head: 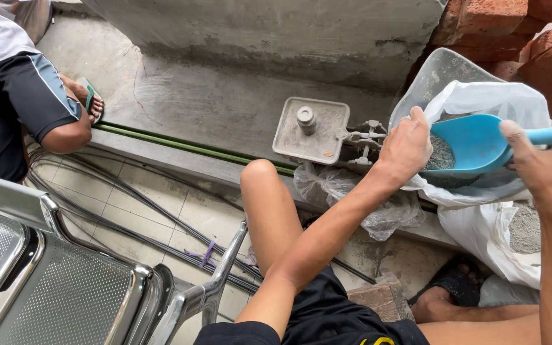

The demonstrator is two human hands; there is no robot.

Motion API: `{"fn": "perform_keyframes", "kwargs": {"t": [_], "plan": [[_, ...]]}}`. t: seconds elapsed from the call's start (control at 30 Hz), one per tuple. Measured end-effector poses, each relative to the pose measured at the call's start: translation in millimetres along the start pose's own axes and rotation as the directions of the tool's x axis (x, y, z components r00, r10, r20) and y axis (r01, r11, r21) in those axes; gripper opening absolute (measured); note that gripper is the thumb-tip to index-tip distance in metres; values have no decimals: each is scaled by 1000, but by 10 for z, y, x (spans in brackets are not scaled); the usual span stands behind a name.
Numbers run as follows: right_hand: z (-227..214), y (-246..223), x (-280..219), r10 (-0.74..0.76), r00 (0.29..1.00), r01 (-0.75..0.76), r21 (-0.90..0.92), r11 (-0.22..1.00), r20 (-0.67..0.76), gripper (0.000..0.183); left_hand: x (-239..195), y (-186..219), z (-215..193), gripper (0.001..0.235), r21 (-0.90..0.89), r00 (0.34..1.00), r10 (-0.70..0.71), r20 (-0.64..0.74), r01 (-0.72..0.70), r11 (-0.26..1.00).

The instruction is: The person scoops cement from a white sack into a blue dustpan using a blue scoop. They then pour the cement from the dustpan into a second white sack. The person repeats this process multiple times, transferring cement between the two sacks.

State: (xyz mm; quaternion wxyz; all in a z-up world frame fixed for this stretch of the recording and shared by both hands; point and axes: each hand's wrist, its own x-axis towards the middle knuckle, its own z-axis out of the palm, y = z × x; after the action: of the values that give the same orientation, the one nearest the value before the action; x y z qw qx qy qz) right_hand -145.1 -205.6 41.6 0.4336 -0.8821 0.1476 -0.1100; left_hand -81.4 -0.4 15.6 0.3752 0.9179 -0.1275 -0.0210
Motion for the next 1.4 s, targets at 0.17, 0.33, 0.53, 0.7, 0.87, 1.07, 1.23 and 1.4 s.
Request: {"fn": "perform_keyframes", "kwargs": {"t": [0.17, 0.33, 0.53, 0.7, 0.87, 1.07, 1.23, 1.4], "plan": [[18, 27, 20, 97, 995, -96, -76, 992, 10, 52, 6, 47, -137, 10, -36, 995, -66, 70, 69, 997], [15, 137, 30, 191, 982, -191, -3, 982, -7, 46, 139, -140, 37, 12, -20, 999, 2, -41, -3, 1000], [-61, -18, -14, 203, 978, -199, 85, 976, -49, 49, 93, -73, -37, 10, -39, 999, 44, -26, -45, 998], [97, 351, 60, 129, 988, -100, 302, 948, -80, 50, 101, -127, -102, 25, -78, 998, 3, 55, 1, 997], [192, 269, 36, 157, 982, -122, 290, 949, -102, 44, 98, -95, -214, 33, -126, 997, 23, 78, -13, 992], [205, 504, 142, 172, 978, -128, 306, 943, -121, 46, 53, 106, -536, 35, -184, 988, 30, 149, -2, 983], [162, 626, 191, 156, 980, -107, 329, 938, -126, 41, 119, 101, -661, 35, -195, 992, 24, 125, 1, 981], [-144, 388, 224, 193, 965, -112, 386, 916, -178, 35, 121, 224, -823, 29, -179, 993, -4, 117, 25, 984]]}}
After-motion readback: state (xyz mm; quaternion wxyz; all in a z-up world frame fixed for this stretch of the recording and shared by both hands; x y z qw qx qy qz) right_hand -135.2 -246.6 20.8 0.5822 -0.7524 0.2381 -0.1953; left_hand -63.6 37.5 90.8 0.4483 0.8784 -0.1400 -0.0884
